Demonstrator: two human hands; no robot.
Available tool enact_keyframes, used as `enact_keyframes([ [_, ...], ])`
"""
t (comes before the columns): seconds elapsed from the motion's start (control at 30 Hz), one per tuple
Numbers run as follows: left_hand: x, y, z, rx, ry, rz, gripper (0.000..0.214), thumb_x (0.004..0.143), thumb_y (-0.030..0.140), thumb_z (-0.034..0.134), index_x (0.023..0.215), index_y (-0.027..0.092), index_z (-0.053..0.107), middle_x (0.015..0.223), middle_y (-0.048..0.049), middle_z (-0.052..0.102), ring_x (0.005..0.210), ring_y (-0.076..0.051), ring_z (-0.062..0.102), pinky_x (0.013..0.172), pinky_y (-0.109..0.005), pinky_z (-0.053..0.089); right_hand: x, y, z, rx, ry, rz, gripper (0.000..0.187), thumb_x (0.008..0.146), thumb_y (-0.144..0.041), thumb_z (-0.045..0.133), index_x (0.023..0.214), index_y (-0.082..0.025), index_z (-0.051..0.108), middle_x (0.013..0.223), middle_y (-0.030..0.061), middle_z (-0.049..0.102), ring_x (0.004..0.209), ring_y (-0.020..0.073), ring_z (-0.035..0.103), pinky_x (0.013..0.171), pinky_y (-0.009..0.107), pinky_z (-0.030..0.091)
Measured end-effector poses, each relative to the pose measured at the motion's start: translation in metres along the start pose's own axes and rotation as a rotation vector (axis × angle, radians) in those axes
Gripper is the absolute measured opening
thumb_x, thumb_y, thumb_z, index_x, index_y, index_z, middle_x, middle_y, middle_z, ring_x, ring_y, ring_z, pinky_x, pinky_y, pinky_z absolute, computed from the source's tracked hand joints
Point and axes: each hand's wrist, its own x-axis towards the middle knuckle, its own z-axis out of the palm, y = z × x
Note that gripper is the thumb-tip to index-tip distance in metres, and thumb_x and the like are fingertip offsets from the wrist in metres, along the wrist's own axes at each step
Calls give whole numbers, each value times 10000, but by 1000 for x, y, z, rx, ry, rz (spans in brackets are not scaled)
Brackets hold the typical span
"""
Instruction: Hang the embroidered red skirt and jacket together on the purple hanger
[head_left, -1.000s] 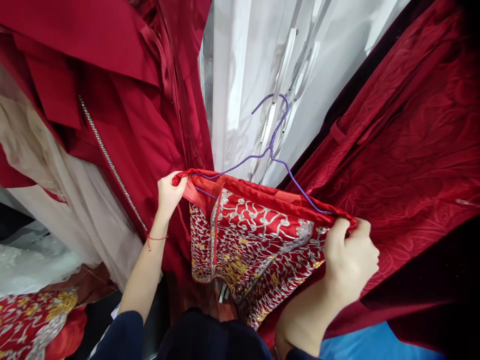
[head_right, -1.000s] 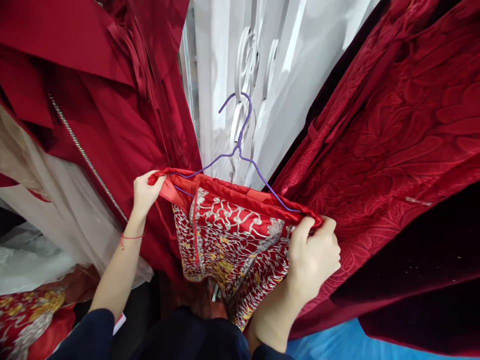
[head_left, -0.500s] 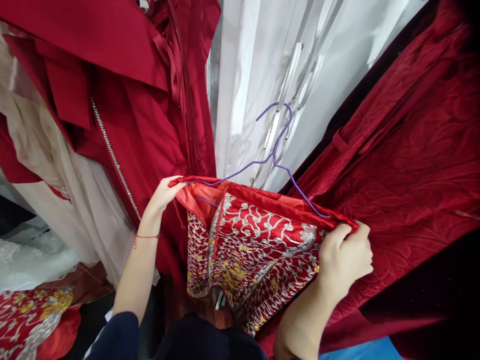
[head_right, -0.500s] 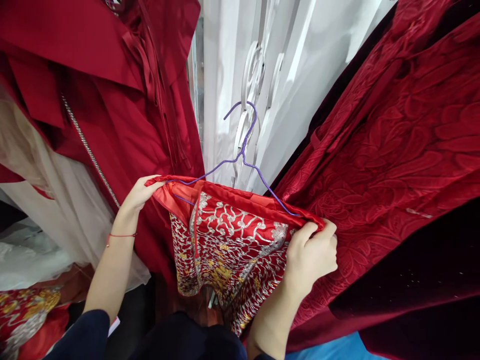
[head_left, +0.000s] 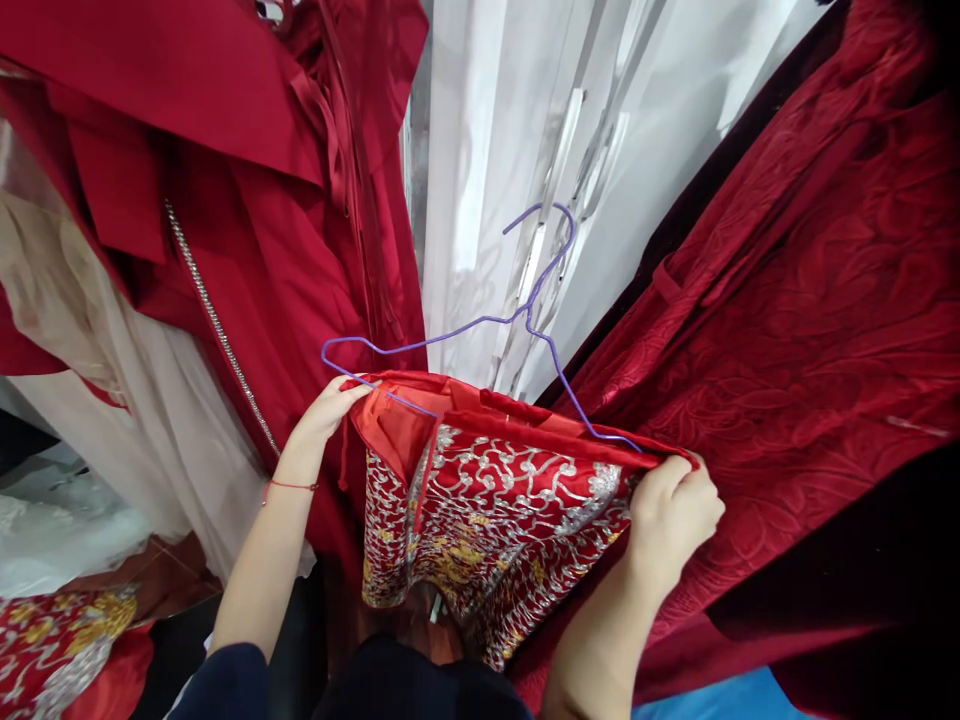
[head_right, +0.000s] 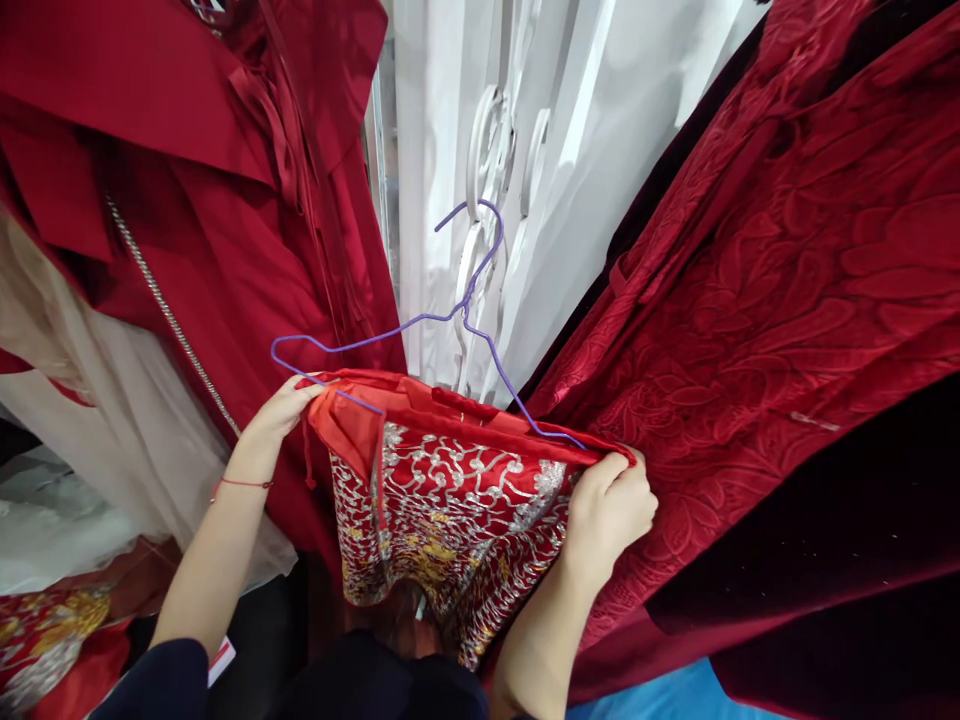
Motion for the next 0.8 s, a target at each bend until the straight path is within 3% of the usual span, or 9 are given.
enact_keyframes([
  [0.13,-5,-6,6,35,-26,38,428,532,438,829,830,160,698,806,-47,741,756,-187,660,786,-318,530,0,18,7,13,34,-56,393,895,-301,334,897,-147,696,584,39,452,540,155,224,587,319,197],
  [0.3,-19,-10,12,377,-64,240,301,790,467,609,812,169,649,721,-5,665,679,-165,588,695,-274,456,-2,40,6,148,39,-235,292,879,-376,390,697,-201,538,547,-14,371,517,139,296,576,297,219],
  [0.4,-31,-21,20,576,-32,282,310,859,465,489,793,187,608,683,-8,629,663,-183,570,676,-287,433,-7,51,5,261,-38,-286,348,901,-455,427,649,-217,461,529,-38,353,511,127,317,559,276,243],
  [0.5,-41,-34,29,631,-7,280,312,880,455,427,771,201,572,715,-35,643,694,-206,592,687,-305,438,-16,59,2,348,-99,-290,415,888,-533,522,633,-218,429,538,-59,344,528,111,317,551,258,263],
  [0.63,-51,-43,30,646,-4,266,280,880,450,434,765,217,539,718,-32,627,676,-200,579,705,-309,440,-29,65,-10,480,-150,-245,501,785,-579,673,596,-224,374,553,-81,301,528,88,278,497,241,239],
  [0.73,-59,-39,20,616,-74,247,279,866,480,499,824,212,567,758,-22,638,718,-199,593,751,-306,460,-40,64,-24,494,-48,-213,517,758,-551,711,568,-224,358,541,-85,279,512,78,254,475,240,212],
  [0.8,-68,-31,10,520,-211,189,337,815,515,608,933,199,602,869,-29,681,816,-210,634,812,-311,487,-48,61,-34,492,50,-210,511,753,-528,724,555,-222,366,523,-85,283,503,75,255,472,240,213],
])
